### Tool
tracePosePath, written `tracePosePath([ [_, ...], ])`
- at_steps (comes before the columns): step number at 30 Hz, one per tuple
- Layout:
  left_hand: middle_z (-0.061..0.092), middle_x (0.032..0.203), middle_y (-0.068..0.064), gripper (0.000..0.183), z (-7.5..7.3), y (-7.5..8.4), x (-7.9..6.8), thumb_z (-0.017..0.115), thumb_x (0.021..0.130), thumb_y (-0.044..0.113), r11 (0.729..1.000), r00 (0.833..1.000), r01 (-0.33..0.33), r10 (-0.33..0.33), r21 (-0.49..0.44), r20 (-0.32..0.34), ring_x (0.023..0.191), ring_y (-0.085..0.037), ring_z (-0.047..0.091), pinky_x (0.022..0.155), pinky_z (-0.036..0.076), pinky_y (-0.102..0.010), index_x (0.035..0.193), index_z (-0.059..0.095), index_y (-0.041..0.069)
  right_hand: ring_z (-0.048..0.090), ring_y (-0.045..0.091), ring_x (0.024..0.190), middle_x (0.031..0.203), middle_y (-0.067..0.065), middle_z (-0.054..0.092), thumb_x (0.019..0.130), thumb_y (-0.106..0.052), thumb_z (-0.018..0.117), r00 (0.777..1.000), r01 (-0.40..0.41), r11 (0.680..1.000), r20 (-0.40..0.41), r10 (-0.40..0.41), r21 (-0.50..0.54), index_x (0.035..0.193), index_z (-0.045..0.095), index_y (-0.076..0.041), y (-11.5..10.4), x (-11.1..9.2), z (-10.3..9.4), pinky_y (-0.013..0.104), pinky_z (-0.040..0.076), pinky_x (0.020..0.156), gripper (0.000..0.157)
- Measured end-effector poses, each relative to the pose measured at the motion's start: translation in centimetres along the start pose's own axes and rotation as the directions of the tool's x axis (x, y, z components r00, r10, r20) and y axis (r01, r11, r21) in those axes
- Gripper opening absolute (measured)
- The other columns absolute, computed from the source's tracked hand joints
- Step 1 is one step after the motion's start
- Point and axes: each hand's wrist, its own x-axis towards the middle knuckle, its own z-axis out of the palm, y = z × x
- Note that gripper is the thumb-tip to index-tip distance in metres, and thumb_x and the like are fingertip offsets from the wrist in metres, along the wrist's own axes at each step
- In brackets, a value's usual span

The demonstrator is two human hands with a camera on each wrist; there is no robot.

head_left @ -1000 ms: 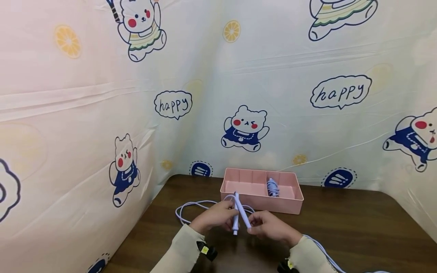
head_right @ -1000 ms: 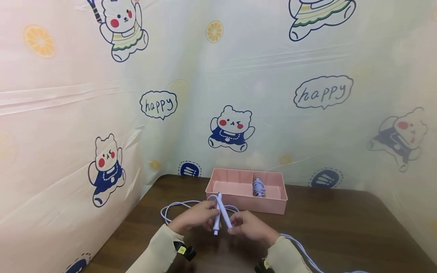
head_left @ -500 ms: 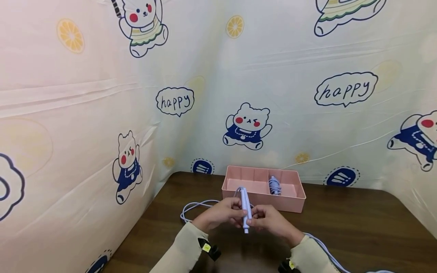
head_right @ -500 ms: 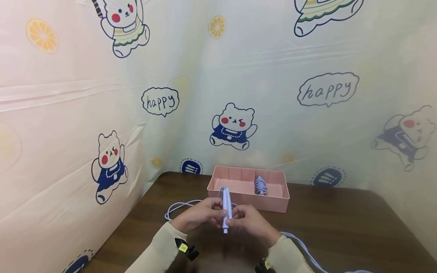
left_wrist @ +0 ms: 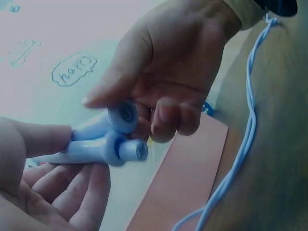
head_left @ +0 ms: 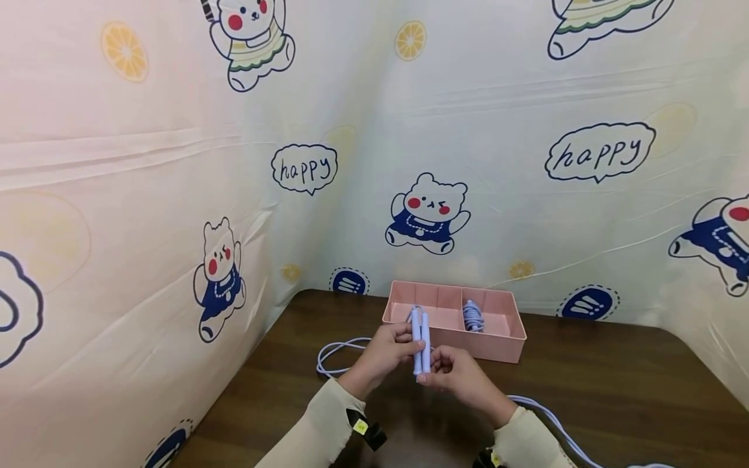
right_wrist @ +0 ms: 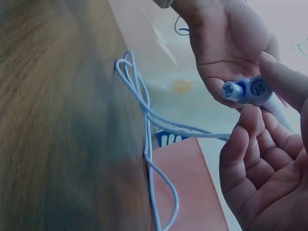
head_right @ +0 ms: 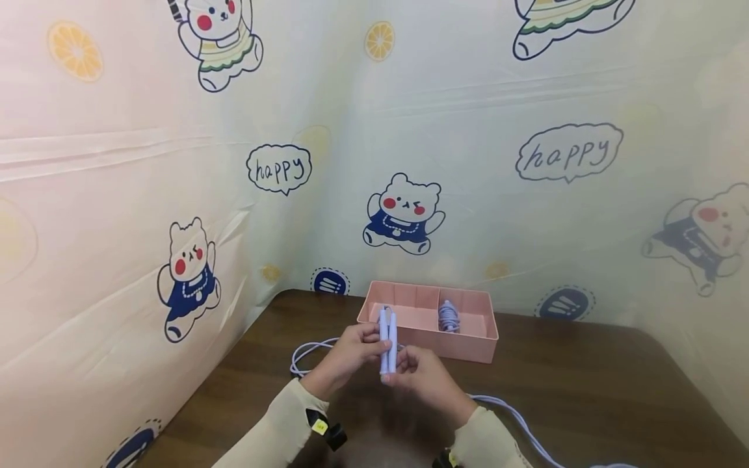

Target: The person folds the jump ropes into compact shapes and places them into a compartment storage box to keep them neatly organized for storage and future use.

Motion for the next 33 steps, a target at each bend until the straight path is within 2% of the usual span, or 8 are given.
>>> tracePosePath([
  [10,0.063,0.107,-0.009,0.027,1.1,-0.1,-1.0,0.058,0.099,0.013,0.989,0.992,-0.118,0.114,0.084,0.049,0.091,-0.018,0.056,0.080,0.051,-0.033,0.122,0.062,-0.001,0.055,0.015,0.067,0.077,-0.001,0.061,0.078,-0.030,0.083,0.999,0.017,0.989,-0.034,-0.023,-0.148,0.090,0.063,-0.009,-0.4,-0.4,0.7,0.027,0.048,0.056,0.031],
  [14,0.062,0.104,-0.012,0.023,0.8,1.0,-1.5,0.050,0.102,0.011,0.985,0.986,-0.122,0.106,0.122,0.128,0.087,-0.020,0.060,0.074,0.053,-0.035,0.121,0.057,0.000,0.056,0.012,0.067,0.076,-0.005,0.063,0.080,-0.037,0.080,0.997,0.068,0.969,-0.014,-0.073,-0.236,0.087,0.067,-0.015,-1.0,-0.7,-0.4,0.028,0.049,0.057,0.027],
  [17,0.062,0.098,-0.014,0.020,0.4,2.1,-1.9,0.045,0.104,0.011,0.989,0.970,-0.080,0.049,0.123,0.239,0.083,-0.026,0.064,0.068,0.055,-0.037,0.121,0.051,0.002,0.055,0.012,0.067,0.076,-0.006,0.062,0.086,-0.035,0.074,0.986,0.124,0.952,-0.071,-0.149,-0.280,0.087,0.069,-0.017,-1.8,-1.2,-2.0,0.028,0.048,0.057,0.019],
  [20,0.064,0.099,-0.014,0.021,0.0,3.0,-2.3,0.044,0.104,0.011,0.991,0.927,-0.050,-0.002,0.127,0.376,0.079,-0.027,0.065,0.066,0.055,-0.038,0.124,0.048,0.005,0.057,0.012,0.073,0.084,-0.004,0.063,0.091,-0.020,0.071,0.941,0.215,0.935,-0.197,-0.276,-0.282,0.093,0.069,-0.016,-2.6,-1.6,-3.5,0.027,0.051,0.063,0.006],
  [22,0.064,0.103,-0.014,0.024,-0.1,3.4,-2.5,0.044,0.104,0.011,0.990,0.886,-0.051,-0.015,0.130,0.463,0.079,-0.024,0.065,0.069,0.056,-0.039,0.127,0.047,0.007,0.060,0.014,0.086,0.097,0.001,0.065,0.090,-0.006,0.070,0.897,0.306,0.911,-0.237,-0.373,-0.277,0.104,0.068,-0.012,-3.0,-1.8,-4.2,0.029,0.054,0.073,0.015],
  [24,0.063,0.105,-0.011,0.025,-0.1,3.6,-2.7,0.045,0.104,0.012,0.986,0.844,-0.069,-0.023,0.150,0.537,0.079,-0.020,0.064,0.071,0.055,-0.039,0.128,0.048,0.009,0.060,0.017,0.102,0.112,0.007,0.065,0.089,0.003,0.067,0.877,0.386,0.892,-0.207,-0.435,-0.236,0.116,0.065,-0.007,-3.3,-1.9,-4.6,0.032,0.053,0.084,0.029],
  [27,0.061,0.100,-0.010,0.023,0.0,3.8,-2.8,0.047,0.103,0.011,0.976,0.782,-0.117,-0.025,0.186,0.623,0.078,-0.017,0.061,0.071,0.055,-0.038,0.125,0.051,0.010,0.058,0.018,0.113,0.121,0.014,0.063,0.096,0.003,0.056,0.901,0.413,0.899,-0.082,-0.427,-0.144,0.129,0.058,-0.003,-3.8,-2.1,-4.7,0.031,0.048,0.093,0.034],
  [33,0.058,0.091,-0.008,0.017,-0.2,3.7,-2.4,0.048,0.102,0.007,0.940,0.700,-0.233,-0.016,0.249,0.714,0.073,-0.008,0.058,0.065,0.051,-0.024,0.116,0.054,0.003,0.061,0.016,0.091,0.103,0.002,0.068,0.102,-0.009,0.048,0.934,0.353,0.923,0.119,-0.337,-0.151,0.120,0.065,-0.010,-3.9,-2.0,-4.7,0.030,0.051,0.078,0.025],
])
